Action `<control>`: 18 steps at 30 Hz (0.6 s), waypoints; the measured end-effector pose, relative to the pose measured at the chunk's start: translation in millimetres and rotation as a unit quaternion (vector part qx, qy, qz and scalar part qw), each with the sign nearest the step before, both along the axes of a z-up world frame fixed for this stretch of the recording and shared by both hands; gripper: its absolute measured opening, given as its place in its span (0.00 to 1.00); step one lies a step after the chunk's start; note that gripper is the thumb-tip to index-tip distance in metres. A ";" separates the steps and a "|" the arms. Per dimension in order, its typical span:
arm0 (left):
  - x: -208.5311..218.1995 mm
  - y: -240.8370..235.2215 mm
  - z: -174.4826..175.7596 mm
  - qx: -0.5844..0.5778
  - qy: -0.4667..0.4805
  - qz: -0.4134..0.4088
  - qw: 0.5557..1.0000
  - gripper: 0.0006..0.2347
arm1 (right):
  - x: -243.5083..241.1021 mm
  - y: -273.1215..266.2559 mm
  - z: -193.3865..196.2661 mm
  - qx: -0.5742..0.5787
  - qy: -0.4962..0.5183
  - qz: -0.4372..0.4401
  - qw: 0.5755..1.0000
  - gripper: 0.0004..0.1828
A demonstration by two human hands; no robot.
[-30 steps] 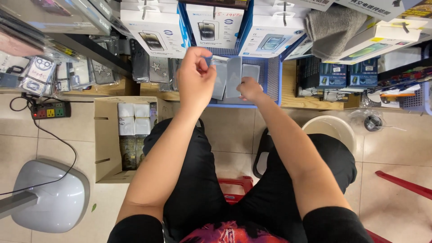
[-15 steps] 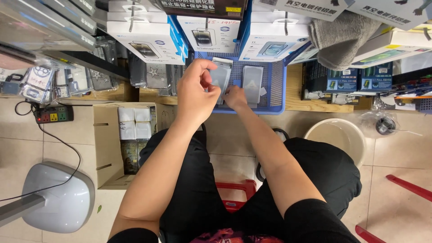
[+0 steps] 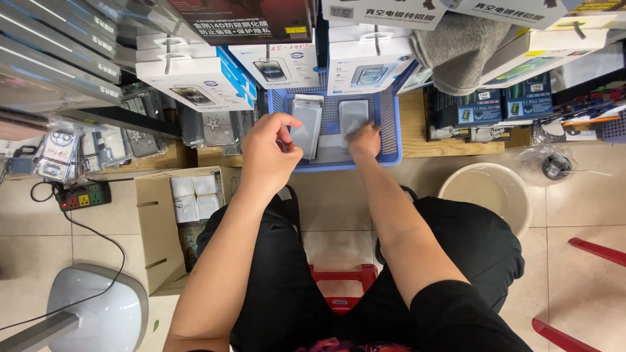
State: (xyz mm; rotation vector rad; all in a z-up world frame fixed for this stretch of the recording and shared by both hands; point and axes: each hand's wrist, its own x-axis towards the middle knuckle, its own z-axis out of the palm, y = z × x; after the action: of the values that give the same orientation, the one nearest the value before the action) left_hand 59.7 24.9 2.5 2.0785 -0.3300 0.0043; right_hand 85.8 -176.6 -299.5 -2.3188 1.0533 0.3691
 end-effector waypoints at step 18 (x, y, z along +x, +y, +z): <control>-8.8 15.5 9.7 0.090 -0.001 0.055 0.994 0.10 | -37.2 45.0 242.6 0.338 0.033 0.189 0.921 0.29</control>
State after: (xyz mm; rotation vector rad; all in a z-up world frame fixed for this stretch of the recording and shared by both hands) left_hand 50.9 40.4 12.2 2.2731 -0.2231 0.0444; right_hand 48.6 -131.7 -56.9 -1.8578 0.3879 0.8200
